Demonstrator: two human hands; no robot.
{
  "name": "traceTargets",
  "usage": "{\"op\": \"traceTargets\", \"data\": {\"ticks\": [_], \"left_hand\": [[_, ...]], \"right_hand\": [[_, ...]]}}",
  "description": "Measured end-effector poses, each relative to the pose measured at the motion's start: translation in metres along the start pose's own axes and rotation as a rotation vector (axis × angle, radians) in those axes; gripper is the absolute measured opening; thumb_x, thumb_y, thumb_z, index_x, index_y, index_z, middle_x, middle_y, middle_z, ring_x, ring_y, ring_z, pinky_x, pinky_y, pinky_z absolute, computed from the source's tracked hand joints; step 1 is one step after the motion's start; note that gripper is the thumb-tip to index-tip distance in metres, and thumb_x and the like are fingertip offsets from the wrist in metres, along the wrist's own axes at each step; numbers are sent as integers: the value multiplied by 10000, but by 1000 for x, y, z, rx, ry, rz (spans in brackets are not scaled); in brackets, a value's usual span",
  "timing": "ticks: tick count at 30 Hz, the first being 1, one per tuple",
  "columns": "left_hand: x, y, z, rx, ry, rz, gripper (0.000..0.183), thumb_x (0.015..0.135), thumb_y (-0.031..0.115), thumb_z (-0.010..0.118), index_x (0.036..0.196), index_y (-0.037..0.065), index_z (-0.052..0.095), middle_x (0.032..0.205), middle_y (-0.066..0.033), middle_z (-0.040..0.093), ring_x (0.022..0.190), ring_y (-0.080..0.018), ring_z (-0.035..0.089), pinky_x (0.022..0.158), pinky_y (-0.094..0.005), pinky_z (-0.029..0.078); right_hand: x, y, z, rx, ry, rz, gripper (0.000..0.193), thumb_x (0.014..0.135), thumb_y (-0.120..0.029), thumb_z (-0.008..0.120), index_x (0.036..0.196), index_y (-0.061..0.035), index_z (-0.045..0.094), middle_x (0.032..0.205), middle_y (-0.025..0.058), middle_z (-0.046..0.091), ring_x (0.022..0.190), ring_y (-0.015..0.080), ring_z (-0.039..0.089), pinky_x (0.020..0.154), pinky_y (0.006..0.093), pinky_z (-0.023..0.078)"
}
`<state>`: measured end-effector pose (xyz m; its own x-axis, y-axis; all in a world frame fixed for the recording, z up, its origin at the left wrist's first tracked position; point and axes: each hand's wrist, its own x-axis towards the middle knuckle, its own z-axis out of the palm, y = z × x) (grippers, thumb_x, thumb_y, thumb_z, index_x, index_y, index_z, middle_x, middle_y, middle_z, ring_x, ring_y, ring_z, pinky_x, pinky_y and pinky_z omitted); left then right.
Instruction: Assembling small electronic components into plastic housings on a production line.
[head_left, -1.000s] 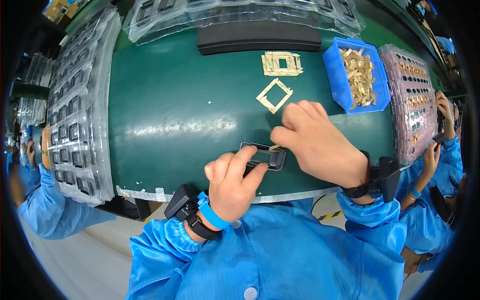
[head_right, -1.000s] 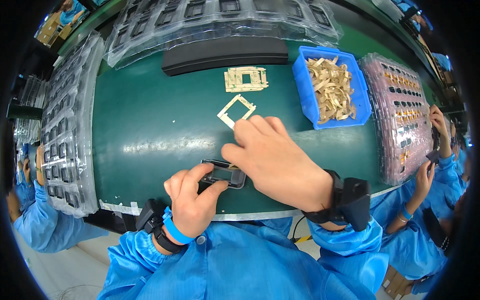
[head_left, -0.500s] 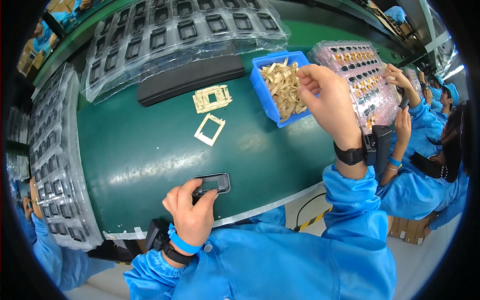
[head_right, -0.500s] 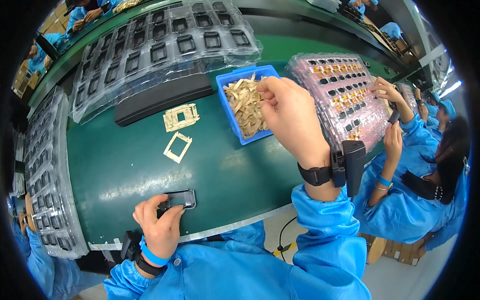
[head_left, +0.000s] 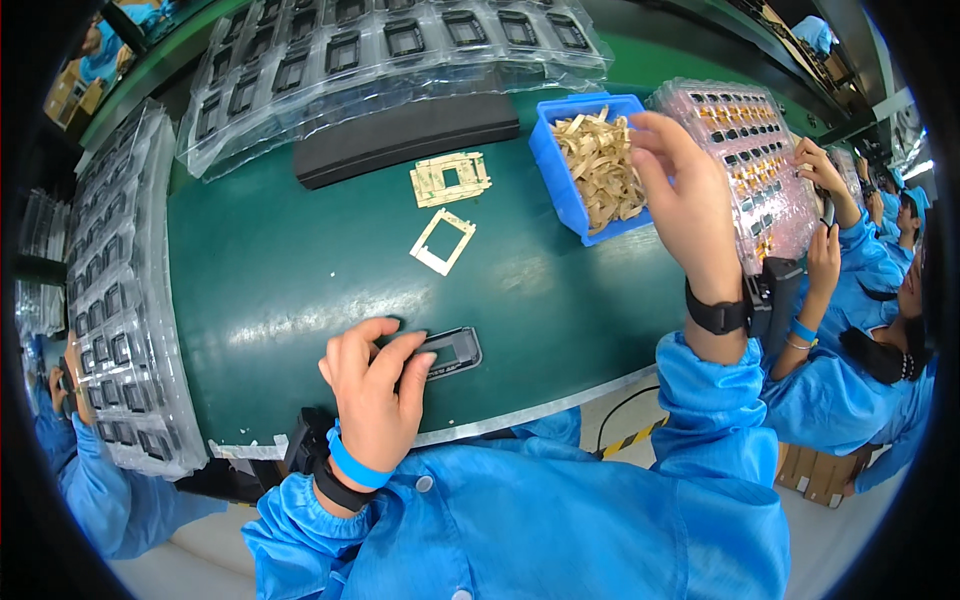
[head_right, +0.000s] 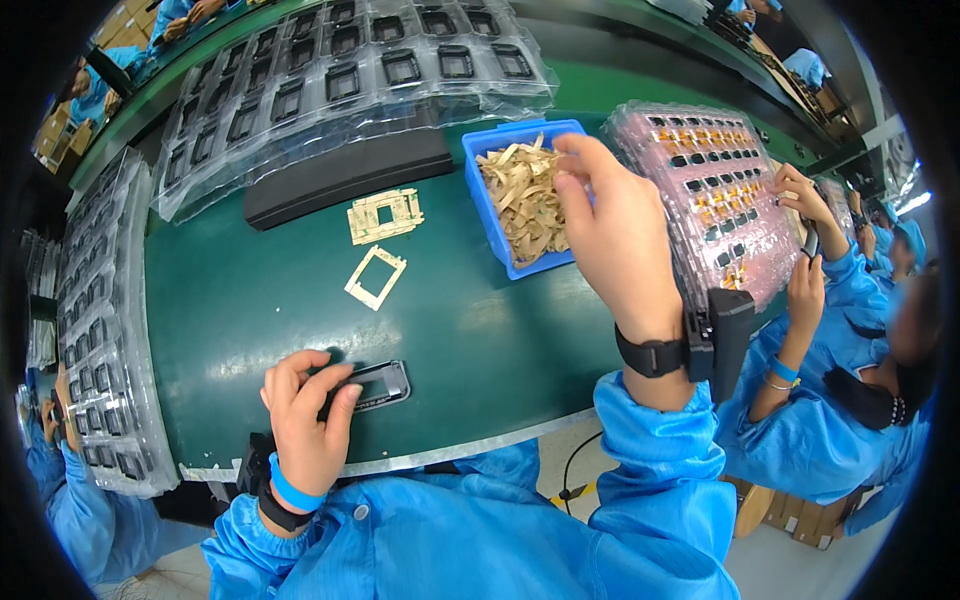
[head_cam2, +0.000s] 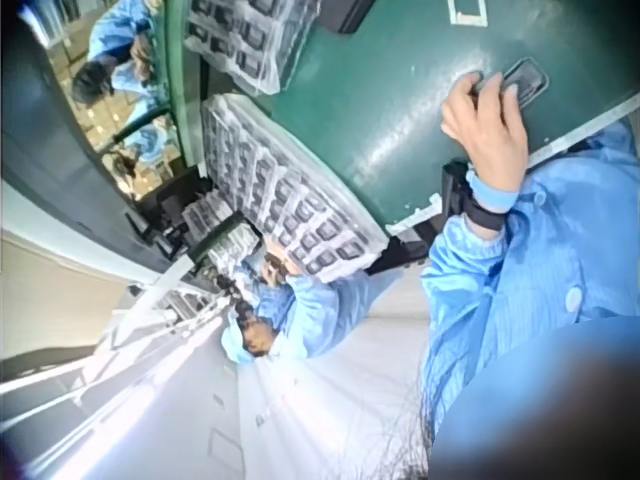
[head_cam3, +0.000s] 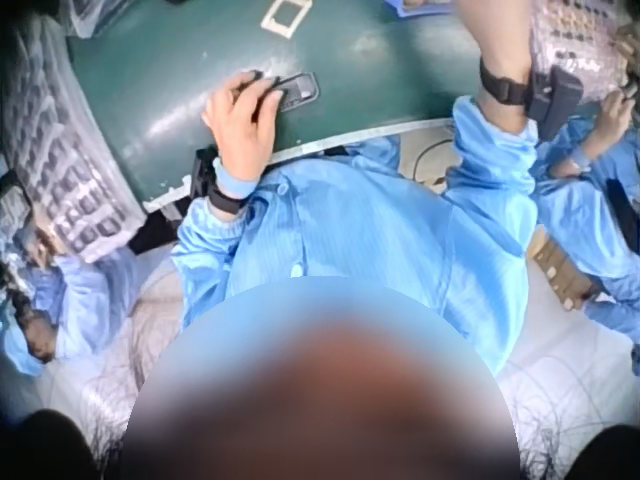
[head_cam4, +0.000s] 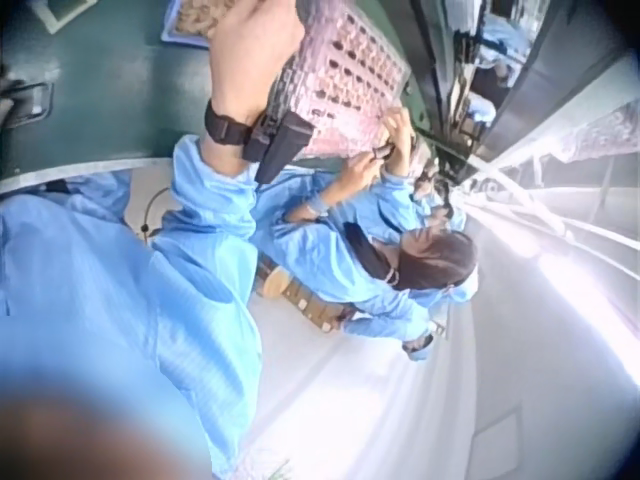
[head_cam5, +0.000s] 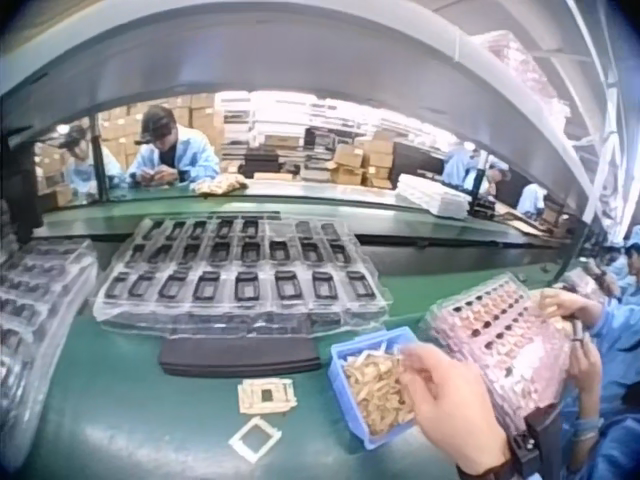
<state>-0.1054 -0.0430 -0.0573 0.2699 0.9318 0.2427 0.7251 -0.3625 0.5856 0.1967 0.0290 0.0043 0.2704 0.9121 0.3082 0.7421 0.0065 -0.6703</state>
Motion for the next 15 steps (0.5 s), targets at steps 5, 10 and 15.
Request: {"op": "traceTargets", "data": {"ticks": [5,10,15], "left_hand": [[11,-5,2,9,20,9,204,797,26,685,1000,47,692,1040,-86,603,969,-266,542,880,-358,371],[11,-6,9,-5,10,-29,138,802,34,695,938,59,700,998,-57,600,943,-241,535,847,-343,359],[10,-7,12,5,23,-4,97,800,36,704,890,71,692,996,-53,591,946,-242,529,842,-345,357]], "right_hand": [[-19,-23,10,-137,70,-369,138,840,-17,628,970,-11,674,972,168,673,924,355,645,809,396,510],[-80,-49,63,33,-350,-433,153,773,-26,690,920,-66,674,838,86,580,805,290,574,719,380,474],[-97,-51,93,60,-503,-480,66,789,-38,664,852,-51,650,820,86,555,788,279,549,726,375,466]]}}
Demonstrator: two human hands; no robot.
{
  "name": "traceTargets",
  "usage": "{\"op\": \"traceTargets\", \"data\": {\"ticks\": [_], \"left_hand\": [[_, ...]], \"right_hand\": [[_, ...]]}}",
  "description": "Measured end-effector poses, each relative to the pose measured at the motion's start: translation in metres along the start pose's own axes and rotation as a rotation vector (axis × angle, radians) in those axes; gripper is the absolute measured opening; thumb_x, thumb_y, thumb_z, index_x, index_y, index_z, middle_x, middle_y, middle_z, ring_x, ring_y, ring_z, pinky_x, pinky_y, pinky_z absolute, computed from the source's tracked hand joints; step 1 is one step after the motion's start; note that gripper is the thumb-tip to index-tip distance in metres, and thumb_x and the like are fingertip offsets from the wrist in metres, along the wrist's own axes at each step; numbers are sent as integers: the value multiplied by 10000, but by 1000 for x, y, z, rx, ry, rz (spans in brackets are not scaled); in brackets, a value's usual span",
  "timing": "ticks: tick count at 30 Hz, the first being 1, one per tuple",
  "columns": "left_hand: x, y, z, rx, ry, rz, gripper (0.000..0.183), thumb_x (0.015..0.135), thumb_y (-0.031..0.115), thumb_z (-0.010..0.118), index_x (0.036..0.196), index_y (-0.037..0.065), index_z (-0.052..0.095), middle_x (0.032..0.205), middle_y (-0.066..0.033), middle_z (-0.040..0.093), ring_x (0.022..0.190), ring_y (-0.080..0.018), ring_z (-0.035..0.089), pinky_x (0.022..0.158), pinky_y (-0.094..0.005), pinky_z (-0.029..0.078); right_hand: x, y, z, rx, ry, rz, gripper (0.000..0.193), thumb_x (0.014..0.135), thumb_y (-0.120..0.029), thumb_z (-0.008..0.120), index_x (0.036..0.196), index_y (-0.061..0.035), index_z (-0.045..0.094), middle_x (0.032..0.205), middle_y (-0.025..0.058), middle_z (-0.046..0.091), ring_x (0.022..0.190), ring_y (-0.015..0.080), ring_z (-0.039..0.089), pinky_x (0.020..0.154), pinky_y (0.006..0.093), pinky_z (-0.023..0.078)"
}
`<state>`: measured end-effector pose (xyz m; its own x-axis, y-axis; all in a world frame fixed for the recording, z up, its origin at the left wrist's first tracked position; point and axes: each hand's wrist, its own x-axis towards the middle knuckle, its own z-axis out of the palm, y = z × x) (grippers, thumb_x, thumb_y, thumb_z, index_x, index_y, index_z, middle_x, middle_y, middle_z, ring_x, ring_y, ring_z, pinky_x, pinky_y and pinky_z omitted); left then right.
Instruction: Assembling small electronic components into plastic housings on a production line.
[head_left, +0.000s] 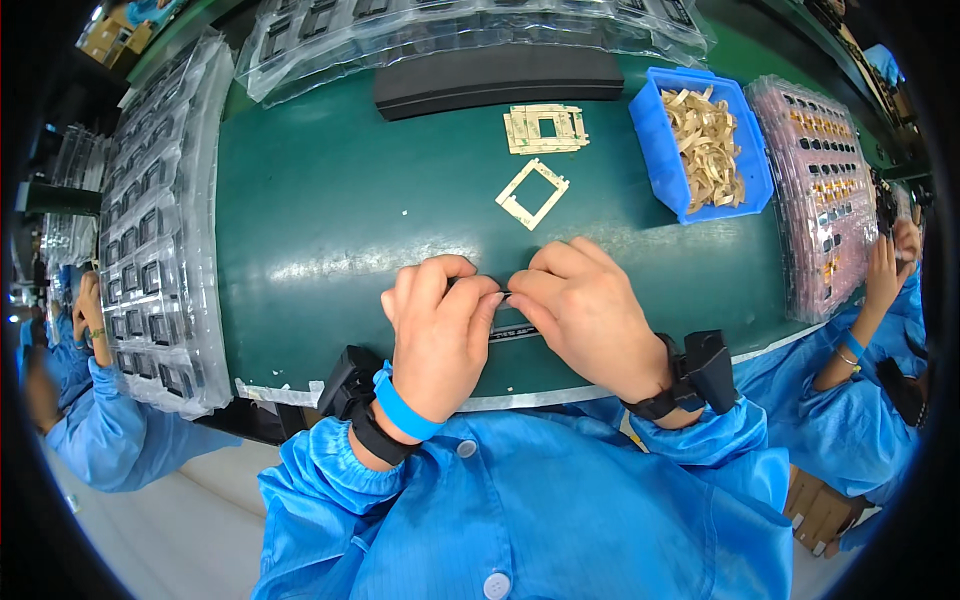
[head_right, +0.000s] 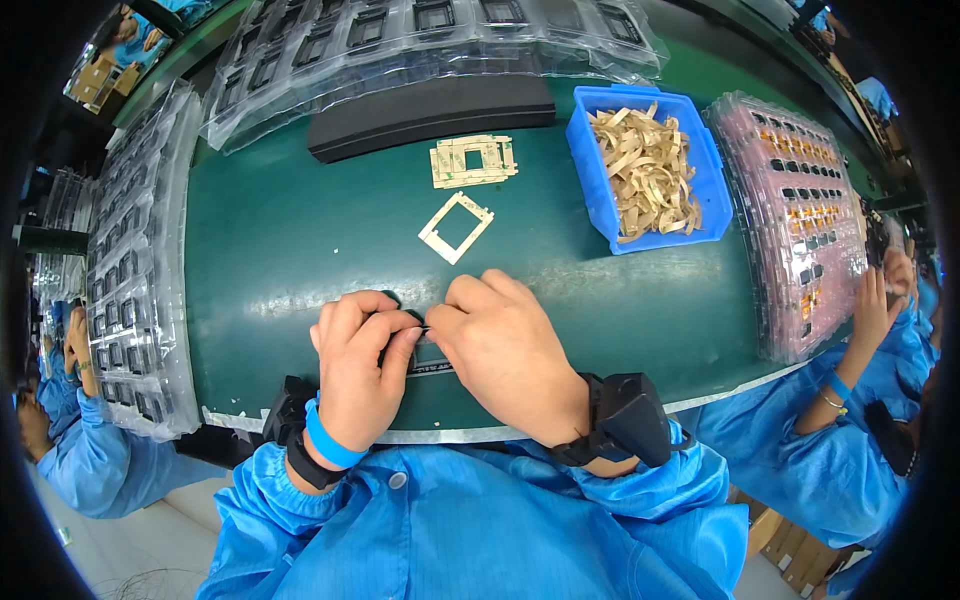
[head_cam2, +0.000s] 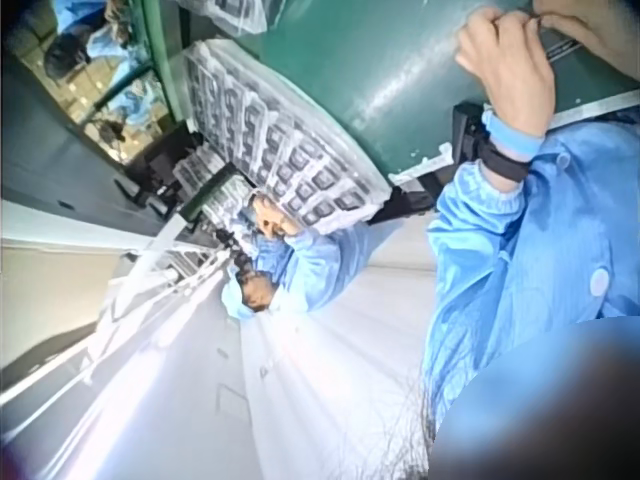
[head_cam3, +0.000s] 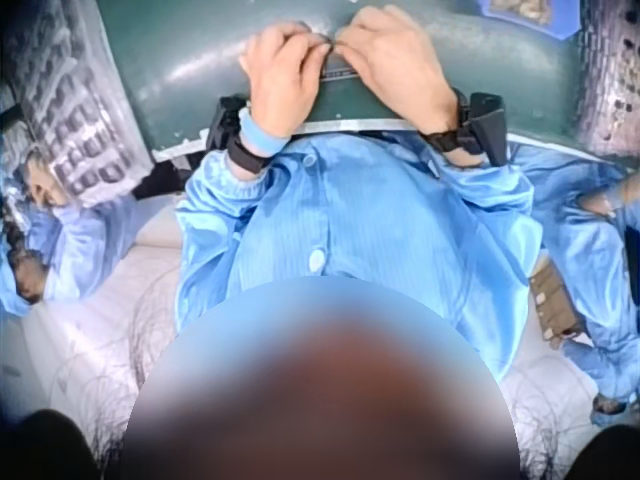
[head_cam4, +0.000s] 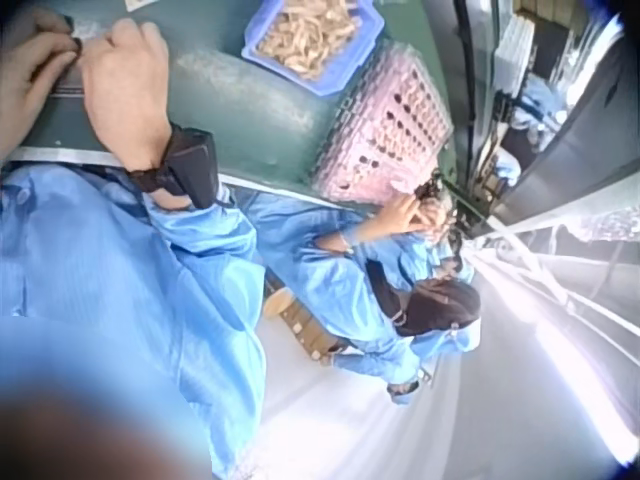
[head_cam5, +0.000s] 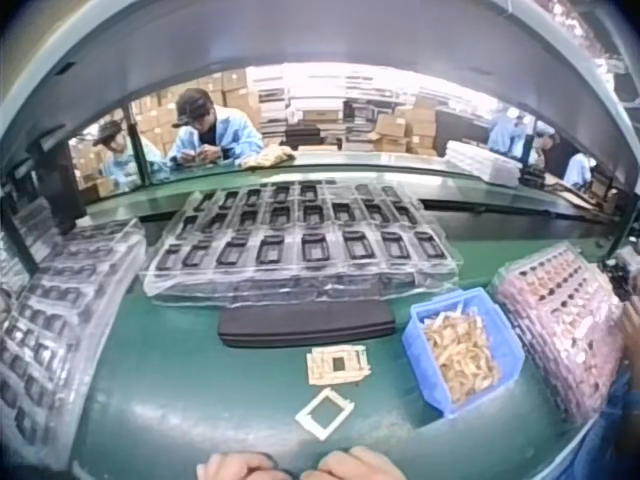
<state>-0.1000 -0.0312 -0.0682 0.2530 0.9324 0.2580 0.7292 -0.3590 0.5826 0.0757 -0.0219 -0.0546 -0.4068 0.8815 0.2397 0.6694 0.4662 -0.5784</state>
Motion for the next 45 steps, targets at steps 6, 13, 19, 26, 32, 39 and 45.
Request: {"op": "traceTargets", "data": {"ticks": [6,13,19,26,32,39,45], "left_hand": [[-2,4,0,16,98,18,151,799,71,721,935,63,658,1019,-76,575,955,-257,529,828,-369,357],[-8,7,-1,55,-29,-88,253,806,261,744,921,71,623,887,-63,567,861,-273,491,761,-393,331],[3,1,0,86,80,-34,136,801,95,704,918,67,641,890,-51,604,857,-255,532,766,-373,358],[1,6,-6,77,15,28,283,799,76,701,1080,55,667,1020,-70,629,973,-268,547,837,-371,375],[-16,-11,-14,-91,-72,35,679,660,74,837,1274,2,556,1173,-134,609,1089,-337,522,948,-430,433],[-17,-10,-10,-162,-32,-8,564,645,98,848,1152,13,618,1058,-115,633,1039,-336,531,915,-420,441],[-17,-4,-5,-116,2,100,433,574,146,879,947,44,683,934,-84,606,932,-301,527,830,-398,446]], "right_hand": [[-1,-4,6,-20,17,93,45,820,-64,646,796,-40,616,779,114,546,754,300,572,685,404,476],[-6,-16,2,261,186,461,109,849,-117,676,810,-27,629,699,118,611,634,314,615,558,414,486],[-16,-25,-6,193,11,401,112,844,-133,700,829,-36,646,699,116,618,620,303,617,562,407,492],[-12,-9,-2,-20,142,143,212,802,-136,732,1001,-72,698,800,89,547,733,268,578,643,366,489],[-18,-8,0,-137,14,-22,383,760,-197,763,1127,-120,684,913,84,487,827,249,494,737,350,432],[-19,-7,6,-38,45,15,295,783,-192,751,1058,-105,690,878,79,471,811,248,493,719,363,416],[-9,-9,20,-30,204,181,168,784,-169,751,899,-89,659,862,76,485,793,272,510,687,394,397]]}}
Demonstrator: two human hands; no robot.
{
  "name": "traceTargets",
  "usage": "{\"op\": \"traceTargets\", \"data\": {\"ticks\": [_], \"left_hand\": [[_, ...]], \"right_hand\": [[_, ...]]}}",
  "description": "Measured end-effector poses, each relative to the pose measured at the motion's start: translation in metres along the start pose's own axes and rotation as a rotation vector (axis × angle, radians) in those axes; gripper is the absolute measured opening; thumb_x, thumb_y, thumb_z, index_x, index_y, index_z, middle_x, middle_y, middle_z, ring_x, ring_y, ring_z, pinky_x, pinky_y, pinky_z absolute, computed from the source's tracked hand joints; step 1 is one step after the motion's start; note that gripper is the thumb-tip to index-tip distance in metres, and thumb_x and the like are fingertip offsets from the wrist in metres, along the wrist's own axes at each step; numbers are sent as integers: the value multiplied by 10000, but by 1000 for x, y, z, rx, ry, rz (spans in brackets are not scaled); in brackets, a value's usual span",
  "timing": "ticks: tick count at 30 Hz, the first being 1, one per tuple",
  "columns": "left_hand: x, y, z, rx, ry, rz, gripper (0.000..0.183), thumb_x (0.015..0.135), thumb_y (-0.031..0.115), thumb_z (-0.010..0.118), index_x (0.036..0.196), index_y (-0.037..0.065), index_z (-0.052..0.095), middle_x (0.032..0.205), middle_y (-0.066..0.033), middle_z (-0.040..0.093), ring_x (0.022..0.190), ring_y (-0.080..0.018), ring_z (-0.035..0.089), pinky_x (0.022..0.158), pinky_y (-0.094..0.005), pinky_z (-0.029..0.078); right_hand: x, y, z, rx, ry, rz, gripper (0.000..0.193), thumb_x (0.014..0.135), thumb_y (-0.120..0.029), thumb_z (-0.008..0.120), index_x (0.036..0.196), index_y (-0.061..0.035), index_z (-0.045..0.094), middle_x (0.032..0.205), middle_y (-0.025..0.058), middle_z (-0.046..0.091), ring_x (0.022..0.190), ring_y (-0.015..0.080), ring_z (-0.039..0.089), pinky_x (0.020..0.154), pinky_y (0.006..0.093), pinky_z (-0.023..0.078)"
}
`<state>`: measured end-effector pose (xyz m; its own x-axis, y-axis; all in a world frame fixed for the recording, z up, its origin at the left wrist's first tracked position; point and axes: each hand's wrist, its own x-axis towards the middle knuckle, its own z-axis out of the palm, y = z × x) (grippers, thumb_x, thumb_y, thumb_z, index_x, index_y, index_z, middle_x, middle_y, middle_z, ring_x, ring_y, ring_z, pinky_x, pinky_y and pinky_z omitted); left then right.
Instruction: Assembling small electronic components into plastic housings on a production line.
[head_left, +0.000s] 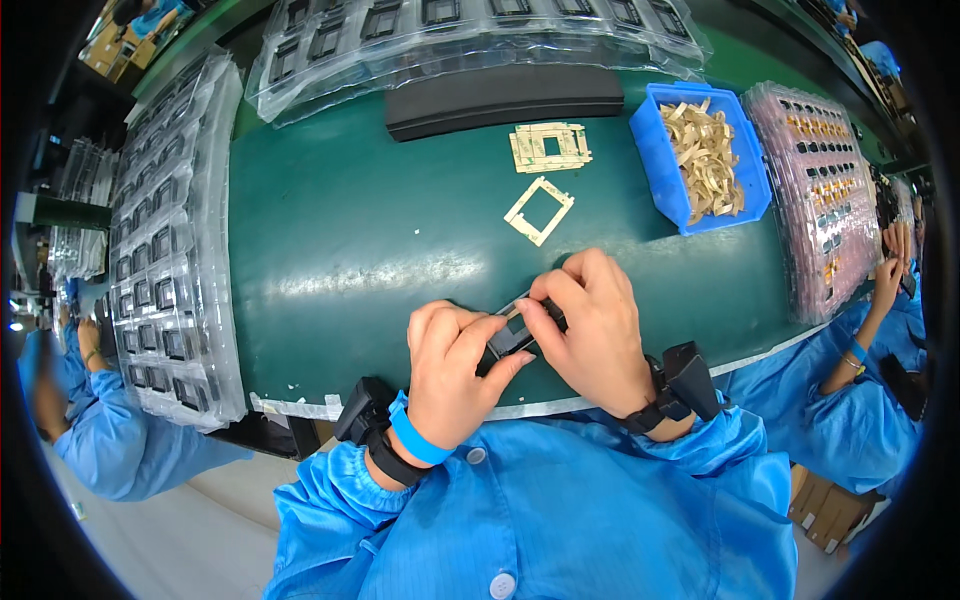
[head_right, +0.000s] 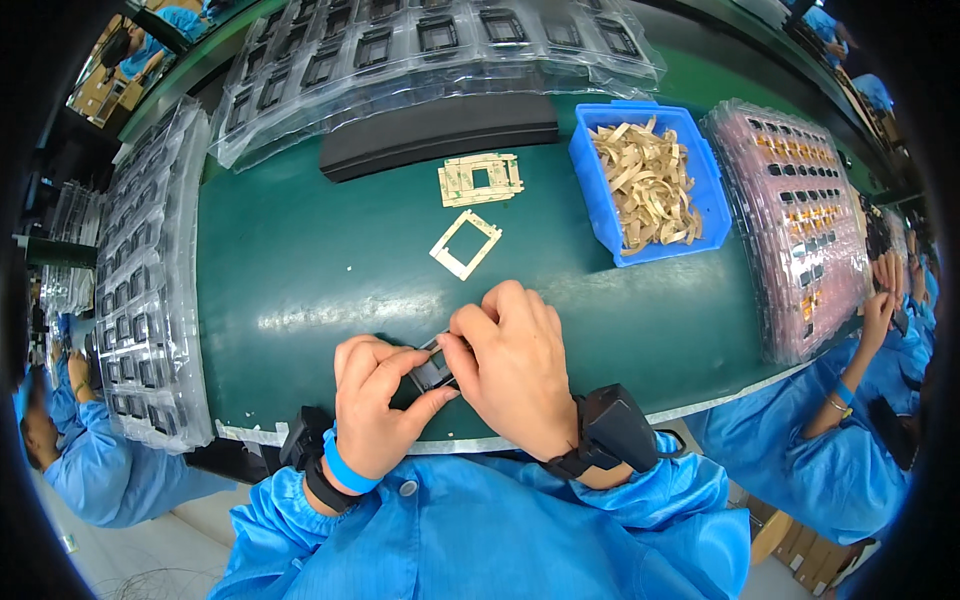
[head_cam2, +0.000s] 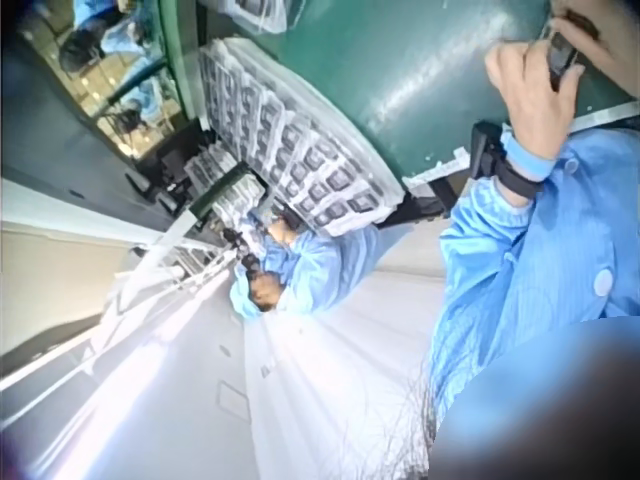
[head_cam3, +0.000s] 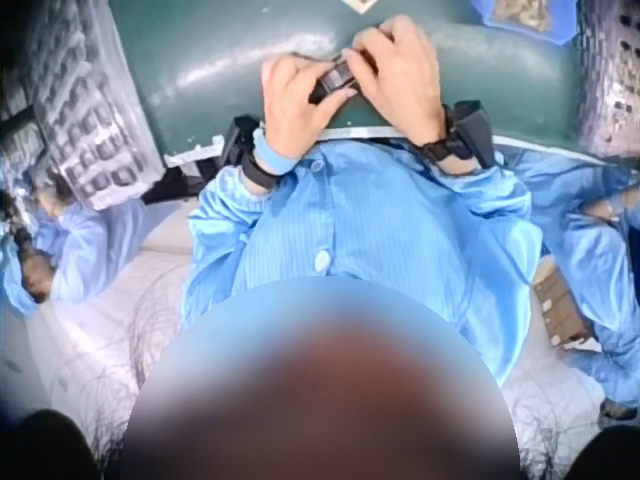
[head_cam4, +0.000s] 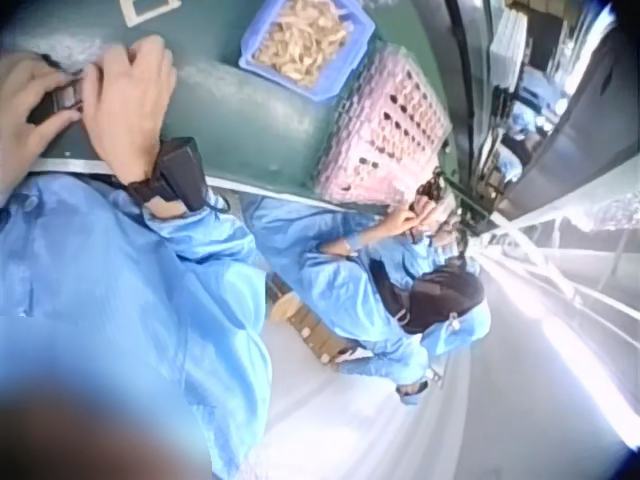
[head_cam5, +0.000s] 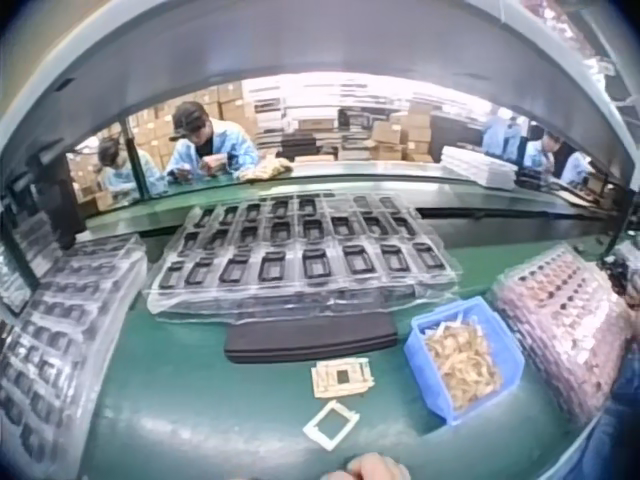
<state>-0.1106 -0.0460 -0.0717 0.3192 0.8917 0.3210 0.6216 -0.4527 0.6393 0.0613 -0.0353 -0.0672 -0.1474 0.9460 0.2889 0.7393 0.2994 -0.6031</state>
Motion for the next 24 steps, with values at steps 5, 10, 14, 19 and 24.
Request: {"op": "traceTargets", "data": {"ticks": [5,10,14,19,24], "left_hand": [[-4,7,5,83,25,-12,468,545,191,897,935,59,675,883,-67,558,907,-284,524,810,-397,408],[-7,8,7,89,30,-16,464,559,215,891,946,71,679,883,-43,562,924,-264,526,824,-390,359],[-9,8,8,68,27,-28,451,577,213,881,955,70,681,891,-26,582,943,-254,528,833,-388,337],[-8,8,8,82,43,-17,467,556,217,889,944,70,675,890,-37,566,932,-260,526,830,-386,351],[-8,6,8,91,50,-8,459,543,219,896,916,73,672,876,-51,550,918,-267,526,829,-387,366]], "right_hand": [[1,-2,-4,-23,86,146,166,734,-166,775,794,-78,648,859,74,501,822,278,525,688,405,376],[3,-9,-9,-92,63,158,149,710,-116,784,782,-58,668,849,84,520,821,273,543,706,394,410],[2,-10,-5,-93,69,174,116,710,-92,765,767,-56,671,846,77,523,826,277,545,708,400,406],[3,-8,1,-153,88,96,92,724,-96,717,763,-78,635,852,55,497,816,255,525,687,394,355],[0,-10,2,-365,42,-27,116,724,-89,702,787,-82,605,836,52,477,801,241,513,716,385,347]]}}
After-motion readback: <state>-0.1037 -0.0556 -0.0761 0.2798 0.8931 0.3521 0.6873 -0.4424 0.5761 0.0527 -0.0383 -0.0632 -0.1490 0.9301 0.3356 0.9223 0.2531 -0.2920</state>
